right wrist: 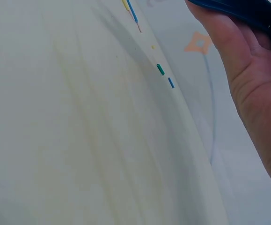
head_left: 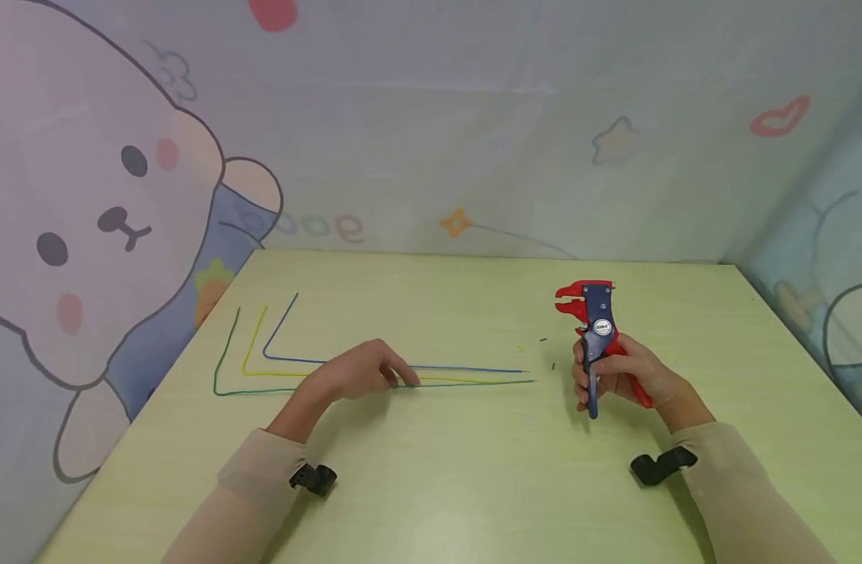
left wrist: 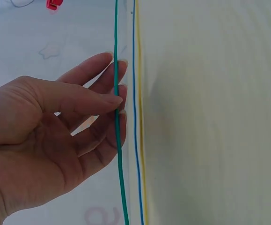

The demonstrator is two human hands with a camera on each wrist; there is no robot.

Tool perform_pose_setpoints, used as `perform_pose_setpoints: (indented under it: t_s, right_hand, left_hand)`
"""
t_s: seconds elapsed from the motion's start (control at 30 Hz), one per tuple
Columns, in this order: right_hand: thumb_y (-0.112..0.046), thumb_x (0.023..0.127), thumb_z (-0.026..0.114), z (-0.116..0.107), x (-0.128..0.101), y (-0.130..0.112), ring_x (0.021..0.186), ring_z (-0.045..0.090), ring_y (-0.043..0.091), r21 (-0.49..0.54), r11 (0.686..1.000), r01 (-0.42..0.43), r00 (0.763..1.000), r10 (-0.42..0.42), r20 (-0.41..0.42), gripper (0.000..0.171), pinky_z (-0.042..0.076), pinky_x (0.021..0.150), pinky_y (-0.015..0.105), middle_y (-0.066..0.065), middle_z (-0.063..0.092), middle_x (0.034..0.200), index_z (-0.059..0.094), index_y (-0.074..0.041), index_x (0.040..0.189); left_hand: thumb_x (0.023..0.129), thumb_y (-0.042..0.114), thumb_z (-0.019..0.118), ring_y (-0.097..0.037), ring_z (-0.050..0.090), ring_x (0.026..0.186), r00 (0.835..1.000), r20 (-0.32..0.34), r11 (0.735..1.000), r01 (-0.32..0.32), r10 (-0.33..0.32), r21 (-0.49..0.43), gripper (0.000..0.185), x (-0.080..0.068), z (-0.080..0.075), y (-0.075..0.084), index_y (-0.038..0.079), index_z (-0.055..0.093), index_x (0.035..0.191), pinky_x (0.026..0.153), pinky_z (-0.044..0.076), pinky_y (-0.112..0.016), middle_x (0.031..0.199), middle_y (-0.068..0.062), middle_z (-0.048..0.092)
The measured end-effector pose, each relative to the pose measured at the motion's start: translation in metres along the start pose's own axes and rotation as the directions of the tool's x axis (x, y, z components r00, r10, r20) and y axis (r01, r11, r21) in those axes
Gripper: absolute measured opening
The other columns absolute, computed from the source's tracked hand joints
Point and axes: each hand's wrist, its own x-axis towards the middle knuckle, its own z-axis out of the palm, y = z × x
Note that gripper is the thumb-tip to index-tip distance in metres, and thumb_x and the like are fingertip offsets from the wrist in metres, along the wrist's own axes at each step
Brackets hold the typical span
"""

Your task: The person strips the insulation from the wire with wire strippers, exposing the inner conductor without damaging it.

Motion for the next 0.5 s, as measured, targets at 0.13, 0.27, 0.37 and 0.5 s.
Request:
perform_pose_setpoints:
  t_s: [0.13, 0.27, 0.37, 0.5]
  right_hand:
    - [0.009, 0.088, 0.022, -0.0006, -0.0003, 0.0005, 0.087, 0.057, 0.039, 0.004, 1.000, 0.003, 1.000, -0.003, 0.015, 0.029, 0.031, 0.077, 0.071, 0.024, 0.053, 0.097, 0.035, 0.010, 0.114]
    - [0.009, 0.087, 0.021, -0.0015, -0.0002, 0.0012, 0.087, 0.057, 0.039, 0.004, 1.000, 0.013, 1.000, -0.013, 0.028, 0.030, 0.033, 0.076, 0.070, 0.025, 0.054, 0.097, 0.035, 0.010, 0.114]
    - [0.009, 0.088, 0.022, -0.0018, -0.0006, 0.0014, 0.087, 0.058, 0.039, 0.006, 1.000, 0.007, 1.000, -0.007, 0.026, 0.029, 0.033, 0.076, 0.070, 0.024, 0.054, 0.097, 0.035, 0.009, 0.113]
    - [0.008, 0.088, 0.024, -0.0018, -0.0016, 0.0012, 0.087, 0.058, 0.038, 0.000, 1.000, -0.004, 1.000, 0.004, 0.014, 0.027, 0.031, 0.075, 0.071, 0.024, 0.055, 0.097, 0.035, 0.009, 0.113]
  left_hand:
    - [0.072, -0.019, 0.041, -0.018, 0.060, 0.089, 1.000, 0.006, 0.999, 0.011, -0.012, 0.039, 0.050, 0.0027, 0.0038, -0.0039, 0.012, 0.072, 0.096, 0.073, 0.046, -0.029, 0.098, 0.002, 0.065]
    - [0.070, -0.020, 0.039, -0.016, 0.060, 0.089, 1.000, 0.017, 0.999, 0.001, -0.002, 0.046, 0.052, 0.0038, 0.0056, -0.0061, 0.011, 0.072, 0.096, 0.072, 0.046, -0.028, 0.097, 0.000, 0.066]
    - [0.073, -0.020, 0.042, -0.017, 0.060, 0.090, 0.999, 0.034, 1.000, -0.010, 0.009, 0.019, 0.049, 0.0034, 0.0060, -0.0075, 0.009, 0.071, 0.099, 0.073, 0.047, -0.029, 0.097, -0.001, 0.065]
    - [0.074, -0.019, 0.046, -0.020, 0.060, 0.086, 0.999, 0.045, 1.000, -0.023, 0.023, -0.004, 0.043, 0.0032, 0.0059, -0.0085, 0.008, 0.070, 0.099, 0.073, 0.048, -0.030, 0.095, -0.002, 0.066]
